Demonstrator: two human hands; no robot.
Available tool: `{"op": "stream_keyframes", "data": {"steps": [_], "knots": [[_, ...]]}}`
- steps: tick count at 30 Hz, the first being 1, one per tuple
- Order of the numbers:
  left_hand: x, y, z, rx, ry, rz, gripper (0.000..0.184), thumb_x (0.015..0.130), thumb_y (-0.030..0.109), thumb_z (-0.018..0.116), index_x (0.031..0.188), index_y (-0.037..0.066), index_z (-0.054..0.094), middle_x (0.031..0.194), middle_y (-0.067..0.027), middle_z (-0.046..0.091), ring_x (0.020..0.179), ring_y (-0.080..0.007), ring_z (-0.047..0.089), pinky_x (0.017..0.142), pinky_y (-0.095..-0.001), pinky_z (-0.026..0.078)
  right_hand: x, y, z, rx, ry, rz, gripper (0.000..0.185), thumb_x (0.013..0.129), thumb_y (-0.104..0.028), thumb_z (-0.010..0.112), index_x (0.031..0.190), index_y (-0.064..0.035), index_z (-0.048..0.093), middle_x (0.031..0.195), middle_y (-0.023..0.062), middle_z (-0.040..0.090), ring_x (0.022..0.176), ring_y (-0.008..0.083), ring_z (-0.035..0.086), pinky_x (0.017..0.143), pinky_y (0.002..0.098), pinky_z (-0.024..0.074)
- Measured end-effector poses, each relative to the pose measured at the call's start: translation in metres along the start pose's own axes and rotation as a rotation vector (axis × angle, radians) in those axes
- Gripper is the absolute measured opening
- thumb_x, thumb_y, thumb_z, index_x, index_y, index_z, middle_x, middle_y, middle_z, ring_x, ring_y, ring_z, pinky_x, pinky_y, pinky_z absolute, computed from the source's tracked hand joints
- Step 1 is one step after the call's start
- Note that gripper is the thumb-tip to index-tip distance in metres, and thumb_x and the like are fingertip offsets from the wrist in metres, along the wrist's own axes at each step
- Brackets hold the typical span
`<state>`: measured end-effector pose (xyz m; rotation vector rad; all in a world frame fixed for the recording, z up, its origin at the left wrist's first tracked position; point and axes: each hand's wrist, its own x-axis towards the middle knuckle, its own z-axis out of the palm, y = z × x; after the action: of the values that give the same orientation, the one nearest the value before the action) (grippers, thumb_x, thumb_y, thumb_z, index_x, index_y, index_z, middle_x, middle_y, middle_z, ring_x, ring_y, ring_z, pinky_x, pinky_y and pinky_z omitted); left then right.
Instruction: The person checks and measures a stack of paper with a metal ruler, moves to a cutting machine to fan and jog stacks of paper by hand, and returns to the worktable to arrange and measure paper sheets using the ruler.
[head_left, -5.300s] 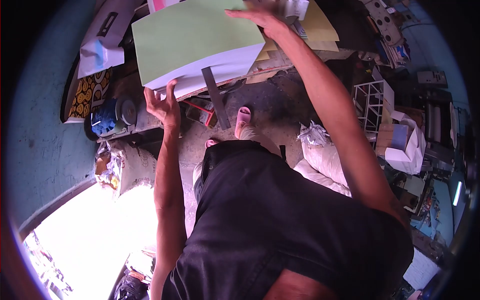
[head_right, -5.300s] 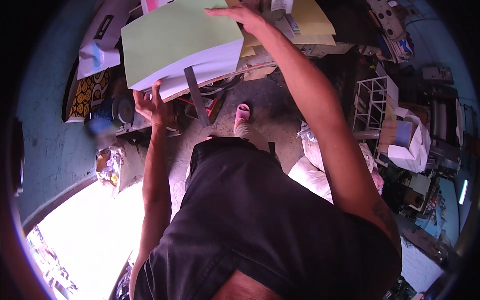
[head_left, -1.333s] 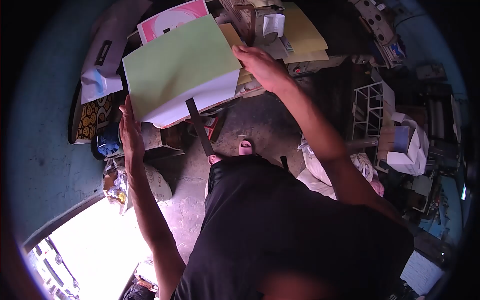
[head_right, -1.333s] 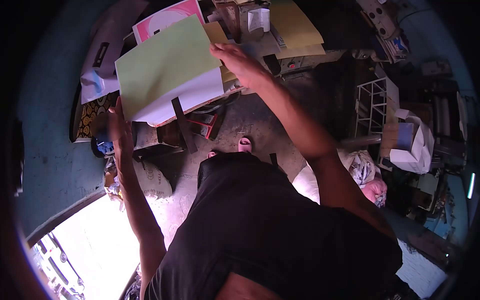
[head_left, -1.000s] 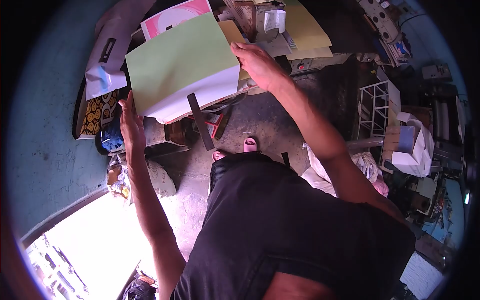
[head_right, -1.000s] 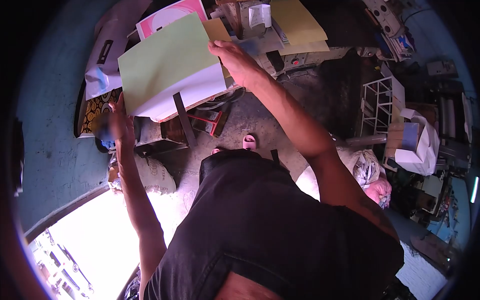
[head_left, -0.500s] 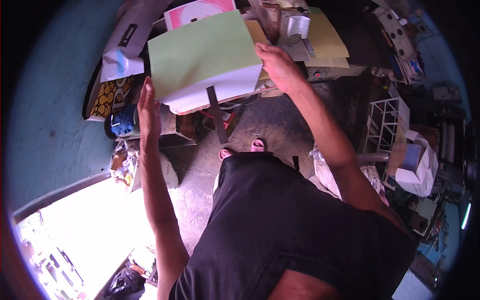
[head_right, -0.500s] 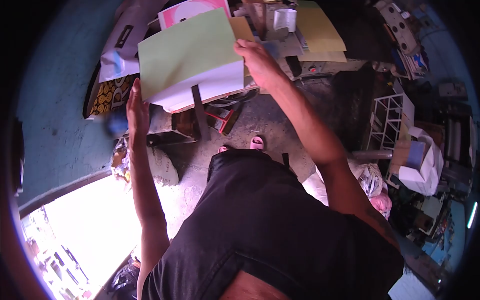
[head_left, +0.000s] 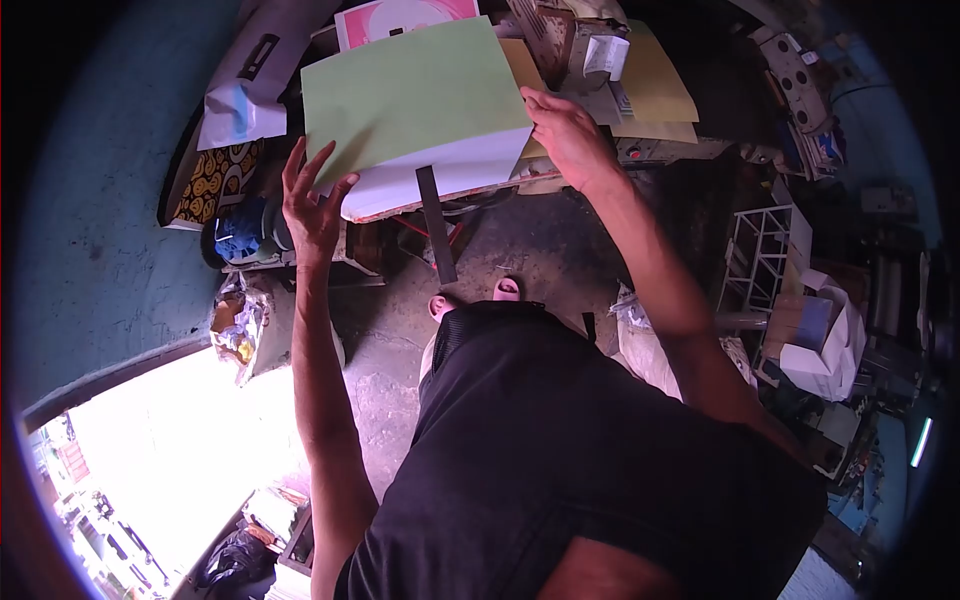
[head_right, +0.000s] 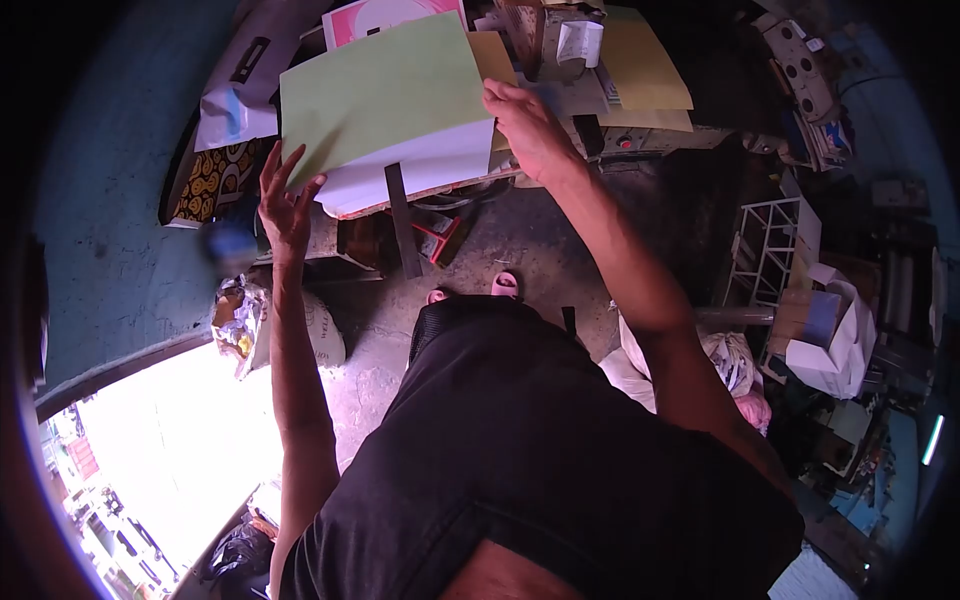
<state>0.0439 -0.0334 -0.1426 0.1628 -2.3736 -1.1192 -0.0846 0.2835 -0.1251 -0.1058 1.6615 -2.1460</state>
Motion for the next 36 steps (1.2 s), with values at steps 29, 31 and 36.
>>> {"op": "stream_keyframes", "data": {"steps": [29, 31, 36], "knots": [[-0.003, 0.003, 0.002, -0.029, 0.021, -0.012, 0.057, 0.075, 0.023, 0.084, 0.127, 0.017, 0.062, 0.147, -0.0109, 0.042, 0.13, -0.0317, 0.049, 0.098, -0.053, 0.049, -0.009, 0.0, 0.006, -0.004, -0.028, -0.032, 0.061, 0.097, -0.022, 0.057, 0.146, 0.0044, 0.034, 0.152, 0.0145, 0.039, 0.139, 0.0206, 0.036, 0.112, 0.0331, 0.0265], [-0.004, 0.008, 0.005, 0.019, 0.03, -0.015, 0.068, 0.075, 0.02, 0.084, 0.136, 0.017, 0.055, 0.147, -0.0119, 0.042, 0.13, -0.0314, 0.049, 0.099, -0.0526, 0.048, -0.006, 0.008, 0.005, 0.055, 0.044, -0.054, 0.058, 0.097, -0.02, 0.058, 0.144, 0.0054, 0.037, 0.146, 0.0125, 0.046, 0.131, 0.0167, 0.042, 0.107, 0.0298, 0.0312], [-0.014, -0.015, 0.027, -0.505, 0.144, -0.047, 0.104, 0.068, 0.001, 0.086, 0.151, 0.007, 0.023, 0.152, -0.0181, 0.034, 0.13, -0.0272, 0.048, 0.106, -0.0424, 0.043, -0.004, 0.023, -0.005, 0.07, -0.03, -0.098, 0.054, 0.096, -0.012, 0.059, 0.142, 0.008, 0.04, 0.131, 0.0079, 0.057, 0.121, 0.0114, 0.05, 0.106, 0.0249, 0.0351]]}}
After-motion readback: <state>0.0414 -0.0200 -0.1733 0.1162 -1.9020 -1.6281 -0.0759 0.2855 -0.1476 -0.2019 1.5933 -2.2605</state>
